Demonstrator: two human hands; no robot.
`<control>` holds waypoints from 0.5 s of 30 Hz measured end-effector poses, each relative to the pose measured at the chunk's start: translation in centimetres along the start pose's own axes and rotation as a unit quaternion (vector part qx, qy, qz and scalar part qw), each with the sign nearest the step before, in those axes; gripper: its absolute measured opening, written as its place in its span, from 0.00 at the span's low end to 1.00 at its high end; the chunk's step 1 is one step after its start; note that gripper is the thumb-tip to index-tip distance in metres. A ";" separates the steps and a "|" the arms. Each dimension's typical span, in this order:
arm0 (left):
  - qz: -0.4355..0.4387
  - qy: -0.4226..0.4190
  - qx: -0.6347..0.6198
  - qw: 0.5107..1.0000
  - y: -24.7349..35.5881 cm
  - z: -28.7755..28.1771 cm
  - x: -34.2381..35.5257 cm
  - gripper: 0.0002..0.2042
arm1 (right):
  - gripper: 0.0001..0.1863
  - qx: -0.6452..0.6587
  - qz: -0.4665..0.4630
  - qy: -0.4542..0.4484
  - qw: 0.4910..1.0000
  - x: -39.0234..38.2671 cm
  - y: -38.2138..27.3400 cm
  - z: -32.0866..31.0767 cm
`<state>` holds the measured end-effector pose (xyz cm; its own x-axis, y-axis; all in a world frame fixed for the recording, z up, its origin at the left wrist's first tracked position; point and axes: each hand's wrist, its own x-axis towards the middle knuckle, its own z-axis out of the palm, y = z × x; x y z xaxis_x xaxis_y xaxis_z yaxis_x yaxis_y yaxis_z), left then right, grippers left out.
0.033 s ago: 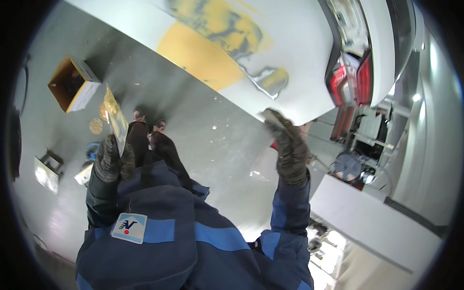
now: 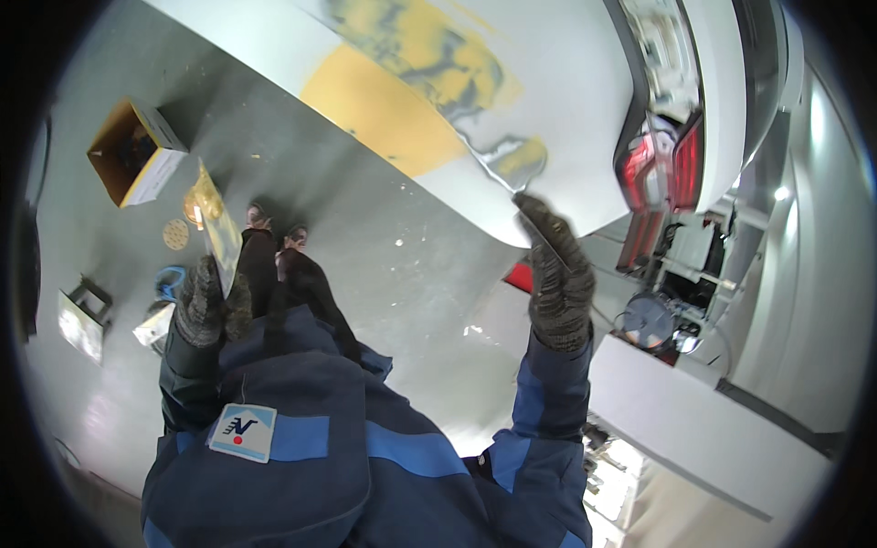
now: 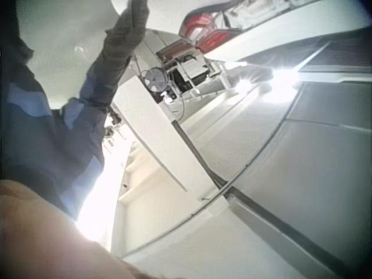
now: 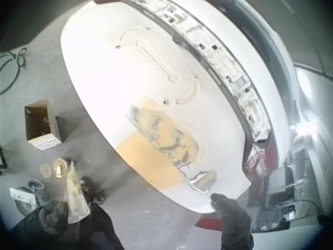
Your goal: The person applies yellow body filler to a white car bumper using a metal spreader, smoothing it across the surface. They repeatedly load filler from a container and spread it evenly, then place the spreader into a cardboard box.
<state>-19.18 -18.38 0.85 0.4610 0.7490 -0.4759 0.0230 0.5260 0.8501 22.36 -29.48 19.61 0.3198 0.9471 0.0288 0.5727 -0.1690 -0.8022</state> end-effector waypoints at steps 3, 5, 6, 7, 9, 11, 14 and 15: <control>-0.010 0.034 -0.035 0.999 -2.2 -2.2 0.2 0.33 | 0.23 -0.386 -0.225 -0.071 0.892 9.5 -5.9 1.5; -0.020 0.053 -0.055 0.997 -3.7 -3.5 0.3 0.33 | 0.22 -0.335 -0.264 -0.078 0.901 14.5 -6.9 4.2; -0.020 0.063 -0.063 0.996 -4.3 -4.4 0.3 0.33 | 0.23 -0.410 -0.303 -0.097 0.855 16.7 -7.6 5.0; -0.021 0.073 -0.066 0.995 -4.9 -4.9 0.3 0.33 | 0.24 -0.426 -0.324 -0.106 0.838 18.4 -7.8 5.8; 0.003 0.098 -0.025 0.995 -5.9 -5.8 0.4 0.32 | 0.25 -0.457 -0.364 -0.121 0.803 20.7 -8.2 6.8; 0.020 0.104 0.011 0.994 -6.6 -6.0 0.3 0.32 | 0.27 -0.494 -0.400 -0.114 0.764 22.1 -8.8 7.1; -0.061 0.065 -0.228 0.969 -7.2 -4.8 -0.3 0.32 | 0.26 -0.508 -0.450 -0.132 0.722 24.5 -9.5 7.3; -0.034 0.083 -0.201 0.976 -7.2 -4.3 -0.6 0.31 | 0.26 -0.506 -0.460 -0.142 0.716 25.5 -9.7 7.4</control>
<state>-23.38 -20.88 -5.98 0.3207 0.7436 -0.5867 -0.3161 0.6679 0.6738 19.38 -1.73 23.73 -0.6276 0.7780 0.0294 0.7423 0.5865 0.3240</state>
